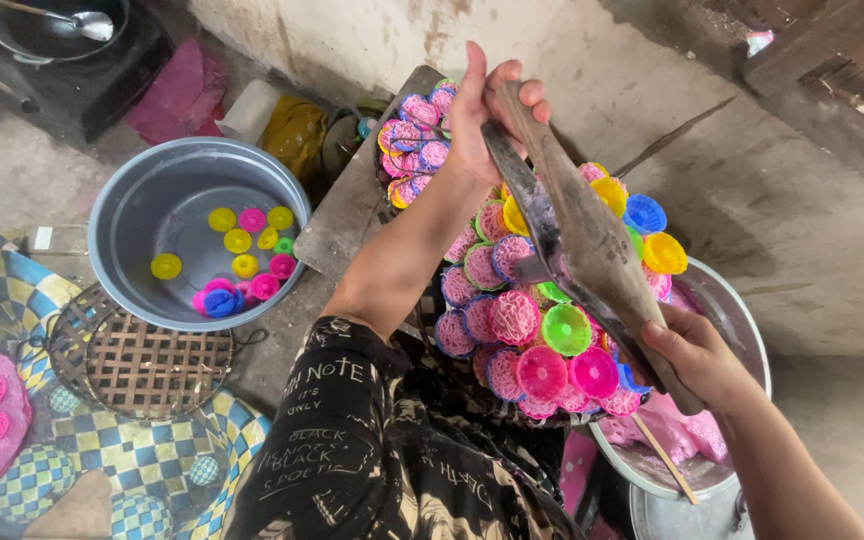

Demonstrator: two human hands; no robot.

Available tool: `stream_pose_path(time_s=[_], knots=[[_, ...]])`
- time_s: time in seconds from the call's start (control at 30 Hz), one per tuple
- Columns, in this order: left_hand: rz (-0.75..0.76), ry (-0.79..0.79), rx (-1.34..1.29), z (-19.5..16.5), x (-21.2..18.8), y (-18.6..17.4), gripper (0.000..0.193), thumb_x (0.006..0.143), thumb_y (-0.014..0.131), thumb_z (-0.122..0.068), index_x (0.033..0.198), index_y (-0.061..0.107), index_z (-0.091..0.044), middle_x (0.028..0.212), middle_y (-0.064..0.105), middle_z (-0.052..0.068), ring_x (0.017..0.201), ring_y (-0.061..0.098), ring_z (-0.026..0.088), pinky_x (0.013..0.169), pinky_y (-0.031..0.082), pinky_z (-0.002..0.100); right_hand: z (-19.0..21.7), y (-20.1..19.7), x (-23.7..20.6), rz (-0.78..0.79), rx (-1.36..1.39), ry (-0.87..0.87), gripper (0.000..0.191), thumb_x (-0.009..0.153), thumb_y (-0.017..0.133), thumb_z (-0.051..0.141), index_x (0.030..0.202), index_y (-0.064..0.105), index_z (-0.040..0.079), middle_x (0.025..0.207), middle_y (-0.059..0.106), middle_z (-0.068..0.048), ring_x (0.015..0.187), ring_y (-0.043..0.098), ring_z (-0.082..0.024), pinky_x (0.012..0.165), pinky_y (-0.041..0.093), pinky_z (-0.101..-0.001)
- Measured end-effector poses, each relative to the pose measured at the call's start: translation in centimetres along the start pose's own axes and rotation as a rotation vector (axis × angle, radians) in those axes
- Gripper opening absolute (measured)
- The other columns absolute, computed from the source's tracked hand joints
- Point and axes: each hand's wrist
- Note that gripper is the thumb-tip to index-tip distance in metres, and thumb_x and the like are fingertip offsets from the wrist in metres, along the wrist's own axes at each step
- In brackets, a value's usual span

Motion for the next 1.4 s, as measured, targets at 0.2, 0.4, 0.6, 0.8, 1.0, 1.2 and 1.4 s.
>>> stream_pose_path(time_s=[0.2, 0.4, 0.6, 0.8, 1.0, 1.2, 1.4], knots=[[0.066, -0.02, 0.08, -3.4, 0.5, 2.8, 0.072, 0.09, 0.04, -0.077, 0.104, 0.068, -0.012, 0.088, 0.065, 0.008, 0.083, 0.068, 0.026, 0.062, 0.056, 0.041, -1.7, 1.9, 1.1, -0.034, -0.023, -0.106, 0.052, 0.103, 0.054, 0.045, 0.118, 0.065, -0.004, 0.087, 0.064, -0.005, 0.075, 0.059, -0.012, 0.062, 0.05, -0.0296], [0.125, -0.053, 0.18, -1.8, 4.0, 5.6, 0.076, 0.095, 0.039, -0.072, 0.111, 0.056, 0.001, 0.097, 0.062, 0.014, 0.098, 0.063, 0.031, 0.095, 0.053, 0.046, 0.1, -1.3, -0.7, 0.166, 0.125, -0.171, 0.076, 0.107, 0.035, 0.061, 0.108, 0.069, -0.006, 0.085, 0.073, -0.013, 0.074, 0.067, -0.019, 0.065, 0.053, -0.0329], [0.127, -0.084, 0.032, 4.8, 4.8, 4.4, 0.076, 0.095, 0.039, -0.075, 0.13, 0.047, -0.008, 0.08, 0.054, 0.008, 0.079, 0.056, 0.028, 0.088, 0.049, 0.048, -0.7, -3.7, -3.1, 0.115, 0.31, -0.023, 0.068, 0.104, 0.04, 0.055, 0.109, 0.067, -0.007, 0.09, 0.074, -0.016, 0.078, 0.069, -0.024, 0.069, 0.054, -0.0371], [-0.006, -0.083, 0.069, 7.6, 3.0, 1.3, 0.086, 0.095, 0.039, -0.078, 0.144, 0.048, -0.009, 0.069, 0.051, 0.003, 0.07, 0.056, 0.024, 0.081, 0.05, 0.047, -2.7, -5.2, -2.8, -0.016, 0.102, 0.127, 0.074, 0.104, 0.037, 0.058, 0.097, 0.072, -0.008, 0.082, 0.074, -0.017, 0.068, 0.067, -0.025, 0.063, 0.054, -0.0378], [-0.095, -0.068, 0.092, 6.6, 2.2, 0.3, 0.081, 0.094, 0.039, -0.079, 0.135, 0.052, -0.01, 0.065, 0.05, 0.003, 0.065, 0.055, 0.024, 0.077, 0.049, 0.047, -4.1, -3.6, -1.5, -0.015, 0.076, 0.088, 0.072, 0.102, 0.041, 0.056, 0.092, 0.072, -0.007, 0.076, 0.072, -0.018, 0.06, 0.066, -0.025, 0.057, 0.054, -0.038], [-0.118, -0.06, 0.111, 5.4, 3.7, 0.5, 0.08, 0.091, 0.041, -0.08, 0.129, 0.053, -0.011, 0.06, 0.047, 0.003, 0.058, 0.051, 0.024, 0.071, 0.046, 0.044, -3.8, -3.0, -0.1, -0.132, 0.054, 0.022, 0.06, 0.103, 0.048, 0.047, 0.092, 0.07, -0.007, 0.073, 0.07, -0.015, 0.057, 0.063, -0.022, 0.054, 0.052, -0.0367], [-0.138, -0.088, 0.087, 7.9, 3.6, 0.4, 0.075, 0.093, 0.041, -0.079, 0.122, 0.056, -0.011, 0.057, 0.043, 0.002, 0.055, 0.049, 0.022, 0.068, 0.044, 0.042, -3.3, -3.4, -2.0, -0.279, -0.054, 0.109, 0.049, 0.102, 0.052, 0.041, 0.094, 0.072, -0.003, 0.068, 0.067, -0.013, 0.054, 0.059, -0.019, 0.051, 0.049, -0.0349]])
Point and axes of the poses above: each hand's wrist, its own x-axis towards the middle knuckle, its own y-axis out of the palm, z = x × y
